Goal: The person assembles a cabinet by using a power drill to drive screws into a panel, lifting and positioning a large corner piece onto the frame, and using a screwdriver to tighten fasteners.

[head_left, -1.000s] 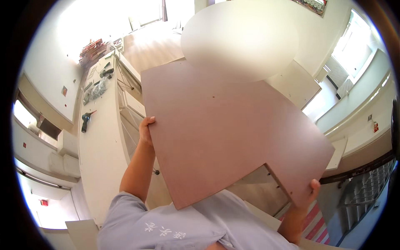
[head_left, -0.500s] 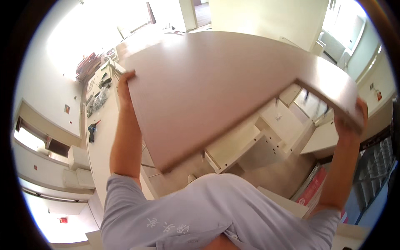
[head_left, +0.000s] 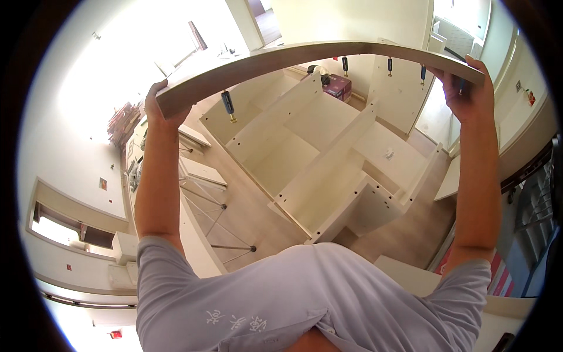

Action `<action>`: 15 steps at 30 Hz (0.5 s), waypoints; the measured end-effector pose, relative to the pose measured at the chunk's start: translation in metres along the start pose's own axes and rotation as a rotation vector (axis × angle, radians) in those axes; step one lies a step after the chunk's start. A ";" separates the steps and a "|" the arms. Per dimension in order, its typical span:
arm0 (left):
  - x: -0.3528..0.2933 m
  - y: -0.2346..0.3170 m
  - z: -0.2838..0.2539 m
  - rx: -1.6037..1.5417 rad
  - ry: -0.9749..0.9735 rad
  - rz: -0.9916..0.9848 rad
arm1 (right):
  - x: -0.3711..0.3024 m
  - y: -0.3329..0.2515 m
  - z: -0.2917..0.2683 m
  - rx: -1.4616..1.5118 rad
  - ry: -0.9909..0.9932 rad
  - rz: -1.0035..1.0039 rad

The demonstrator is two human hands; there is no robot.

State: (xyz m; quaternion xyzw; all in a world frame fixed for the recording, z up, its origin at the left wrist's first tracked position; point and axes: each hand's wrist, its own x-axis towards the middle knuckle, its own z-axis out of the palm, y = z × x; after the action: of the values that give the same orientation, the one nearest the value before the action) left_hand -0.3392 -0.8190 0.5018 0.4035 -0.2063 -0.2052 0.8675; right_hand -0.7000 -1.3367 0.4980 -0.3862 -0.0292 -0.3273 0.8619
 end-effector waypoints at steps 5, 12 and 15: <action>0.018 -0.008 -0.030 -0.038 0.060 0.003 | 0.001 -0.009 -0.002 -0.022 -0.051 0.051; 0.044 -0.025 -0.041 -0.099 0.068 -0.062 | 0.001 -0.021 -0.008 -0.020 -0.108 0.077; 0.037 -0.038 -0.029 -0.105 0.101 -0.075 | 0.000 -0.020 -0.009 0.015 -0.107 0.103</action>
State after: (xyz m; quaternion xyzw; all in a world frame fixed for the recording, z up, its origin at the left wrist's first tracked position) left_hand -0.3007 -0.8428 0.4623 0.3747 -0.1361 -0.2278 0.8884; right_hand -0.7137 -1.3526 0.5048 -0.3976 -0.0577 -0.2614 0.8776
